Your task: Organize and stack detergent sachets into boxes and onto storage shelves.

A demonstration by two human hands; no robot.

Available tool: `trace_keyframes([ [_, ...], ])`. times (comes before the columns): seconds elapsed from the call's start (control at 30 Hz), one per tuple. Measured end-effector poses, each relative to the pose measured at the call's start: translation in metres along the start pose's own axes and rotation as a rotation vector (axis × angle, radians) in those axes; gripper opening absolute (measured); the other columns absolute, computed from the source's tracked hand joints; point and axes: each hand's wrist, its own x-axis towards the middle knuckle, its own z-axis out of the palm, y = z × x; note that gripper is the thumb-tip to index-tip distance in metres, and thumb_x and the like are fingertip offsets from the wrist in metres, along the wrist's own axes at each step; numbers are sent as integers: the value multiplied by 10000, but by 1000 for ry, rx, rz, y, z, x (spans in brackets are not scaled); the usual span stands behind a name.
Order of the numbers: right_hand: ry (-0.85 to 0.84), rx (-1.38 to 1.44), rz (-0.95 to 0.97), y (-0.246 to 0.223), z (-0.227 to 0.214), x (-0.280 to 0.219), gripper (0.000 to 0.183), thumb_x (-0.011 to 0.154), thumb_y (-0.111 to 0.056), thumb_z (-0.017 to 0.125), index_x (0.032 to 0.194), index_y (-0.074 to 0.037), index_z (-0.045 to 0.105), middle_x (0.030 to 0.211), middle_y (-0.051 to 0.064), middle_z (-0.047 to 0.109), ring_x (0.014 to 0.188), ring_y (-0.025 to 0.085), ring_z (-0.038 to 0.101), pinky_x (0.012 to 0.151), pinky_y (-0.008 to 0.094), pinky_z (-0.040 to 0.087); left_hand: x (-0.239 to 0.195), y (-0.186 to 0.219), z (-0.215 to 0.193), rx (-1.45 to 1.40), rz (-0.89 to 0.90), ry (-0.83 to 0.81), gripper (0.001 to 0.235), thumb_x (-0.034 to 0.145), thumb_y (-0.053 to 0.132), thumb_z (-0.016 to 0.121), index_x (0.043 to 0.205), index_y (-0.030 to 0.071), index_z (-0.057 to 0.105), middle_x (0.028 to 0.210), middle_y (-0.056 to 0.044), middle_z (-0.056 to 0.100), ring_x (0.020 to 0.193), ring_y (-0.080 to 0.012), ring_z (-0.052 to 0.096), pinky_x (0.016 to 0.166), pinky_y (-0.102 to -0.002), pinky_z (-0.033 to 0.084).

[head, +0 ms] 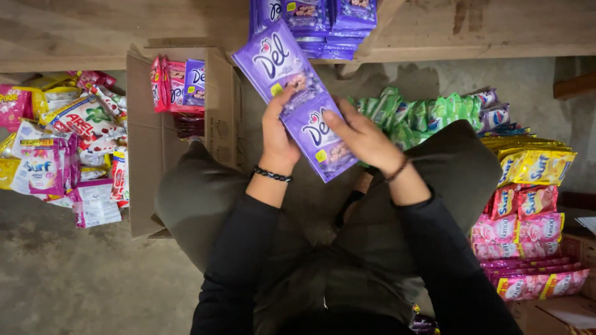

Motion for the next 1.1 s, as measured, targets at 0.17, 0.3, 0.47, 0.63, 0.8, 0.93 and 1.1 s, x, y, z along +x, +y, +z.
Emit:
trace_keyframes([
  [0.17,161,-103,108,20,18,6,499,1061,-470,523,1194,4,606,996,130,710,913,162,684,812,320,544,1,5,7,250,194,160,390,995,179,702,1306,-35,605,1157,-138,702,1024,-238,683,922,-399,552],
  [0.3,219,-91,76,26,32,15,514,1037,-490,536,1171,-4,636,992,134,723,899,164,685,794,328,540,-8,6,9,415,389,276,481,974,87,720,1388,-18,498,1217,-123,657,1058,-205,661,919,-370,558],
  [0.47,219,-87,140,12,37,22,523,1018,-494,522,1195,-17,642,989,104,741,895,153,708,791,309,541,-5,12,6,459,435,274,644,926,66,691,1494,77,387,1300,-98,609,1120,-183,644,943,-348,559],
  [0.63,168,274,-123,55,34,34,491,1127,-386,563,1392,26,580,1262,120,699,1131,176,629,963,315,534,23,44,23,444,460,213,588,932,29,675,1469,32,436,1303,-132,630,1106,-225,676,916,-373,599],
  [0.8,100,715,35,7,33,33,512,1007,-286,631,1428,-33,489,1284,90,648,1116,177,672,919,406,601,76,74,13,439,375,242,467,912,30,690,1342,10,508,1191,-162,674,974,-260,721,802,-399,644],
  [0.93,210,982,69,17,41,52,425,1003,-257,654,1367,-78,529,1249,76,681,1083,213,696,952,420,592,103,84,23,444,331,202,394,888,27,711,1243,5,542,1111,-160,699,906,-265,740,764,-410,652],
  [1.1,210,1152,94,39,45,82,360,987,-252,722,1268,-92,565,1188,55,697,1063,202,697,916,391,595,144,96,14,440,346,98,363,903,2,717,1232,11,563,1105,-156,708,911,-261,738,781,-400,647],
])
